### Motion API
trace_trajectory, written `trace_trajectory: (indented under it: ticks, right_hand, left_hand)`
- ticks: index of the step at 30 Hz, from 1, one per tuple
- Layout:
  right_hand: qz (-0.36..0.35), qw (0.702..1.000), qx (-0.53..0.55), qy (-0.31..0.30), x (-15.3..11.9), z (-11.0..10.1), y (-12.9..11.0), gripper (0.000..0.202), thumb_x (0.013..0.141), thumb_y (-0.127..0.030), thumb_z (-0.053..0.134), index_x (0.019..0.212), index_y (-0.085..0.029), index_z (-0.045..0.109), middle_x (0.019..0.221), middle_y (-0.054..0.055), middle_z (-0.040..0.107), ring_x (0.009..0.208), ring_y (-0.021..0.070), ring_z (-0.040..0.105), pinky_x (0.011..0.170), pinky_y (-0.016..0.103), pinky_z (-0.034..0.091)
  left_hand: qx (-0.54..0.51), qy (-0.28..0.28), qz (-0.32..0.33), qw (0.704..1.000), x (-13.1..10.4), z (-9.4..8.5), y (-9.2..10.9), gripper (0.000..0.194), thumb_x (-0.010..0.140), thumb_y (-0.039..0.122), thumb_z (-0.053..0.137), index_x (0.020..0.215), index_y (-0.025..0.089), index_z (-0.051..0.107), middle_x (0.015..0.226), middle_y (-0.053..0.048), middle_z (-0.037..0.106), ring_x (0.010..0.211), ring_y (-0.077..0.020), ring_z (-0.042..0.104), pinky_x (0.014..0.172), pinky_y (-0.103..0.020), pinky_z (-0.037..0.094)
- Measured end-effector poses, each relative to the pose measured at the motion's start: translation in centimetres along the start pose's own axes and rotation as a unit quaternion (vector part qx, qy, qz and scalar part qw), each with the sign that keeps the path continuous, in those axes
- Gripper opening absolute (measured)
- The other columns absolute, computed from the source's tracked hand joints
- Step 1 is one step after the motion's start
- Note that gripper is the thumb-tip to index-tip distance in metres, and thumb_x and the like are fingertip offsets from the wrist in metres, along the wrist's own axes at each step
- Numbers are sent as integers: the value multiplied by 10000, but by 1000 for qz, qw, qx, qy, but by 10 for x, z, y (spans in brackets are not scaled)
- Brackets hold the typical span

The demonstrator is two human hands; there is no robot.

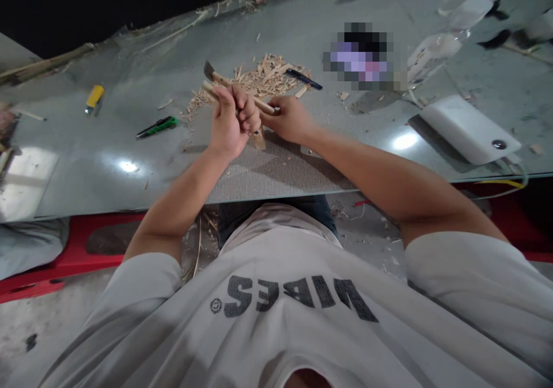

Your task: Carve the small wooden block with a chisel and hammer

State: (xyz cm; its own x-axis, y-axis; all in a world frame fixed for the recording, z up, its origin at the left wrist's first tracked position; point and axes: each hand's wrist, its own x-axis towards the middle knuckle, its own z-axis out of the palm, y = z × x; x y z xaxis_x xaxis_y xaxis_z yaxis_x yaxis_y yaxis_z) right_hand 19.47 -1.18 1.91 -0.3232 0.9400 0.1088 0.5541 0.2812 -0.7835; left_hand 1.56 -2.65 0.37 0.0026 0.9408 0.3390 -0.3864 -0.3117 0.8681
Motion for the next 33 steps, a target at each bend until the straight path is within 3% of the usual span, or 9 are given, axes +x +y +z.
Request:
trace_trajectory:
  ticks: [3, 7, 11, 16, 21, 24, 27, 29, 33]
  right_hand:
    - [0, 1000, -1, 3, 0, 0, 0, 504, 1221, -480, 881, 856, -272, 603, 759, -30, 508, 804, 199, 511, 757, 397, 396]
    - [7, 1000, 5, 8, 0, 1, 0, 565, 1209, -454, 910, 817, -277, 545, 754, -25, 461, 789, 202, 496, 759, 397, 412]
    - [8, 1000, -5, 8, 0, 1, 2, 606, 1229, -480, 886, 789, -274, 522, 765, -17, 413, 789, 196, 447, 762, 401, 411]
    - [-7, 1000, -1, 10, 1, -1, 4, 585, 1212, -442, 885, 782, -274, 526, 774, -21, 346, 812, 202, 428, 796, 400, 441]
    - [30, 999, -28, -10, -2, -4, -7, 540, 1253, -459, 876, 835, -254, 603, 737, -51, 361, 819, 164, 418, 782, 386, 378]
    - [31, 999, -32, -16, -5, -7, -12, 535, 1273, -460, 846, 846, -240, 609, 759, -53, 384, 808, 149, 417, 756, 392, 336]
    - [40, 999, -22, -20, -9, -11, -16, 567, 1275, -473, 833, 826, -248, 570, 778, -49, 400, 809, 152, 398, 735, 404, 301]
    - [55, 998, -22, -24, -11, -13, -19, 577, 1271, -468, 834, 815, -254, 553, 778, -49, 408, 818, 157, 376, 732, 410, 287]
    - [70, 997, -21, -29, -14, -16, -22, 576, 1273, -441, 820, 809, -255, 535, 785, -50, 397, 816, 152, 360, 730, 412, 272]
  left_hand:
    - [20, 17, -19, 999, -3, 7, 9, 979, 1141, 1188, 289, 811, 278, 432, 694, 37, 314, 512, -146, 298, 492, -341, 293]
    - [60, -2, -64, 996, -5, 15, 22, 902, 1247, 1080, 412, 824, 283, 417, 694, 37, 246, 557, -167, 356, 529, -348, 309]
    - [66, 7, -70, 995, -8, 18, 27, 893, 1237, 1095, 407, 851, 294, 496, 735, 12, 355, 597, -196, 436, 542, -357, 370]
    - [50, -18, -3, 999, -13, 10, 13, 810, 1233, 1065, 452, 957, 346, 702, 845, -51, 564, 704, -253, 530, 595, -401, 477]
    - [107, -34, 94, 989, -7, -3, -5, 853, 1077, 1183, 666, 941, 342, 711, 836, -37, 534, 774, -258, 608, 685, -416, 534]
    - [187, -97, 130, 969, -1, -10, -2, 896, 1052, 1242, 589, 970, 360, 720, 806, -32, 538, 846, -290, 712, 721, -439, 601]
    - [288, -224, 131, 922, 2, -15, 11, 845, 1145, 1185, 447, 1093, 411, 782, 784, -42, 625, 969, -306, 791, 814, -481, 692]
    - [330, -275, 143, 892, 2, -15, 17, 868, 1188, 1147, 323, 1198, 436, 822, 799, -44, 684, 1006, -294, 816, 854, -493, 727]
    - [370, -248, 177, 878, 2, -17, 14, 976, 1197, 1137, 212, 1277, 410, 858, 878, -55, 766, 985, -289, 861, 824, -486, 722]
